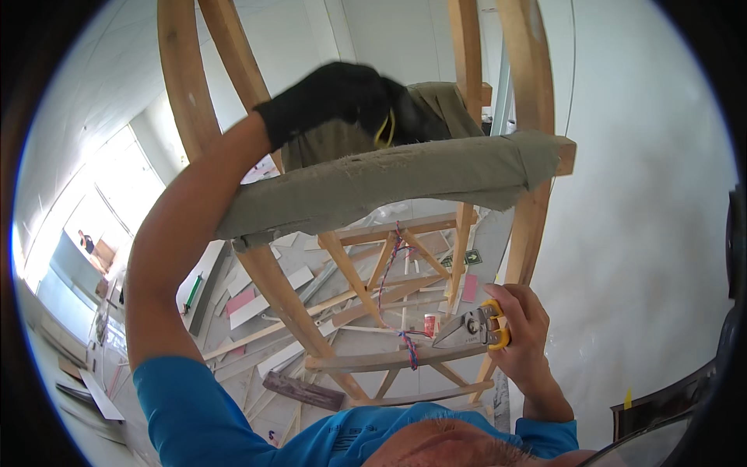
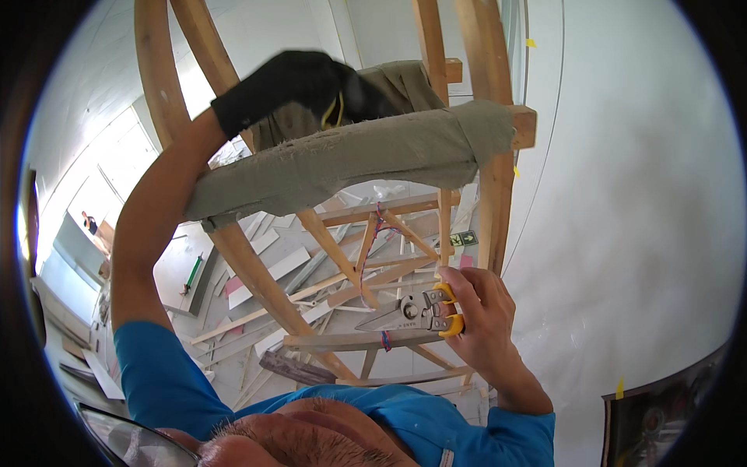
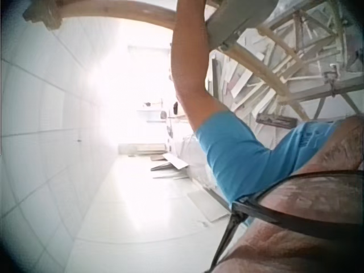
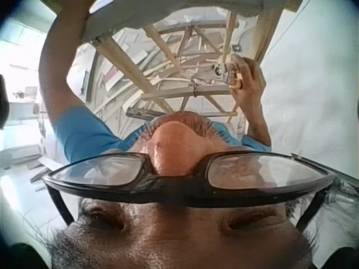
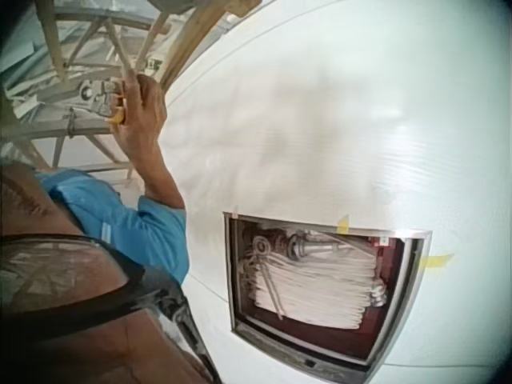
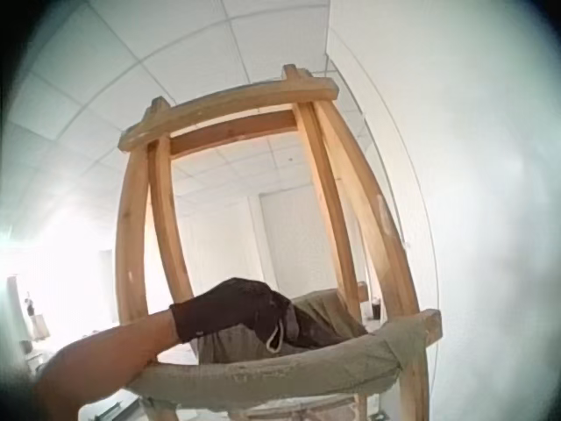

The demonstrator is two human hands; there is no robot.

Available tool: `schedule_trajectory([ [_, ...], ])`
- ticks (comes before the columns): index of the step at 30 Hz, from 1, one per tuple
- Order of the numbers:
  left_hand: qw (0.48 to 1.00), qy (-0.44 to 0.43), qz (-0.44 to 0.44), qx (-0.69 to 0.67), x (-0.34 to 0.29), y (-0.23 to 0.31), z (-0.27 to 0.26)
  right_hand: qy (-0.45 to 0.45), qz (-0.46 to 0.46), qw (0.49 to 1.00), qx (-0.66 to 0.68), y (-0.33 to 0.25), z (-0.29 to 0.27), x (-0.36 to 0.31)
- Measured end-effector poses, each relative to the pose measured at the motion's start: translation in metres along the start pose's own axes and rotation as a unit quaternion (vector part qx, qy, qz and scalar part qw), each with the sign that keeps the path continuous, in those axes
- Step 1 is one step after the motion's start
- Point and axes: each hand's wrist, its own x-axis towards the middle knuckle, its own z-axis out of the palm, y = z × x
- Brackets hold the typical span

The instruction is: The person measures and cuts wooden trim pieces, then fits them into the frame of a wall-mounted fire hose cabinet. They use yellow tape to mark positions, a utility knife to trim, and pliers to adjust the trim, repeating the process for multiple sides of the cabinet.

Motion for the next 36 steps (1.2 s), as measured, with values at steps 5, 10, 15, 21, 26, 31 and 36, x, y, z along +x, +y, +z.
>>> schedule_trajectory([
  [5, 0.994, 0.102, 0.020, -0.015, -0.018, 0.024, 0.015, -0.028, -0.020, 0.999, -0.008, 0.012, 0.012, 0.014],
  [10, 0.995, 0.041, 0.094, -0.013, -0.031, 0.011, 0.000, -0.055, -0.036, 0.998, -0.013, 0.017, 0.020, 0.018],
  [15, 0.987, -0.105, -0.054, -0.109, -0.014, 0.022, 0.022, -0.071, 0.007, 0.997, -0.005, 0.029, 0.018, 0.011],
  [21, 0.926, -0.203, -0.066, 0.311, -0.005, -0.052, 0.042, -0.113, 0.005, 0.994, 0.000, 0.032, 0.019, 0.009],
  [26, 0.880, -0.239, -0.082, 0.403, -0.008, -0.024, 0.037, -0.073, 0.015, 0.996, 0.043, 0.031, 0.007, 0.000],
  [31, 0.821, -0.171, -0.034, 0.543, -0.015, 0.006, 0.015, 0.050, 0.010, 0.996, 0.076, 0.028, -0.031, 0.026],
  [36, 0.715, 0.087, 0.195, 0.666, -0.044, 0.028, -0.009, 0.164, -0.088, 0.981, -0.059, -0.017, -0.092, 0.132],
])
